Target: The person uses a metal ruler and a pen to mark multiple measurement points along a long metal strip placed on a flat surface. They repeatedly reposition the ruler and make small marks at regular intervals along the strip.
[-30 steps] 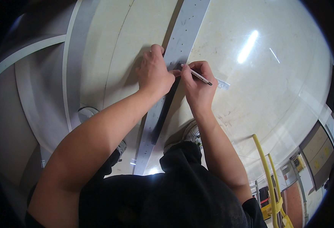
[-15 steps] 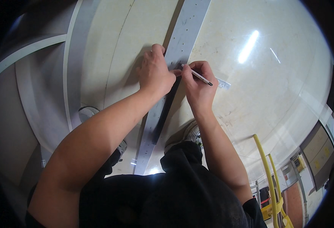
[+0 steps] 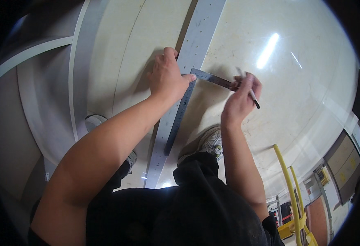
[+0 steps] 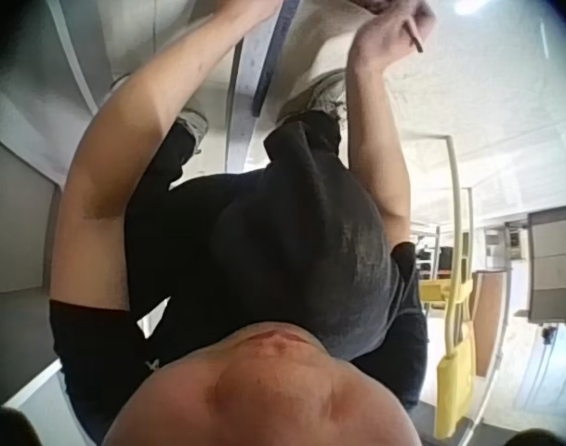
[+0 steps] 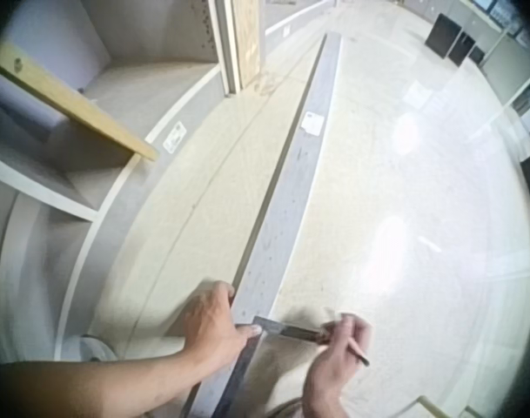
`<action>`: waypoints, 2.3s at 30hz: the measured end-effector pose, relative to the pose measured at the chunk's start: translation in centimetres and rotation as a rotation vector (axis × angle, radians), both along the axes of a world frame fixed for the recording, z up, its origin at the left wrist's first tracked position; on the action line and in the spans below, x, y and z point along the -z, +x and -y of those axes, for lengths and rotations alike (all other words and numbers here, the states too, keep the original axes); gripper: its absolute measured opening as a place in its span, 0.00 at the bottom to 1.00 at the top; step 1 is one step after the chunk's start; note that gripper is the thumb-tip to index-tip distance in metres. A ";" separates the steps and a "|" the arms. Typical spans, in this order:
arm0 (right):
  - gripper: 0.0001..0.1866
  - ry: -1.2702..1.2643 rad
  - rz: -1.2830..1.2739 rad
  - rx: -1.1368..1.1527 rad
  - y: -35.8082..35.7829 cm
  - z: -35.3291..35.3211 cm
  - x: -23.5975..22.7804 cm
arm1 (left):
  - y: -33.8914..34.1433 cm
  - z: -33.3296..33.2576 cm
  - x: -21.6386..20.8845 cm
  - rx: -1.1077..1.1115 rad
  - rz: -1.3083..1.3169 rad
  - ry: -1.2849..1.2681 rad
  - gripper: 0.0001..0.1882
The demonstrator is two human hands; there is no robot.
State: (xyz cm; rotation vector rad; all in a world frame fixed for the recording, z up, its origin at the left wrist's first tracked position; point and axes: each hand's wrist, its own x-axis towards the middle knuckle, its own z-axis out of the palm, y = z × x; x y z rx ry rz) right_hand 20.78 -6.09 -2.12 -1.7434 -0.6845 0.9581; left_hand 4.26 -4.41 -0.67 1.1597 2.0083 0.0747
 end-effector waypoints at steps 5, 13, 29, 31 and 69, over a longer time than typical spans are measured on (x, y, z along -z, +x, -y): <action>0.17 0.031 0.247 0.066 2.8 -0.9 0.1 | -0.1 0.0 0.2 0.000 0.008 0.003 0.36; 0.18 0.067 0.194 -0.173 0.8 -0.8 -1.2 | 0.0 -0.1 0.0 0.006 -0.021 -0.008 0.37; 0.07 -0.097 0.034 -0.528 -3.5 -0.7 -0.2 | -0.1 0.1 0.7 0.013 -0.039 0.014 0.38; 0.07 -0.113 0.096 -0.537 -3.6 -0.7 -0.6 | 0.0 0.1 0.6 0.008 -0.034 0.001 0.38; 0.08 -0.113 0.174 -0.581 -3.9 -0.8 -0.8 | 0.0 0.3 0.8 0.004 -0.027 0.024 0.36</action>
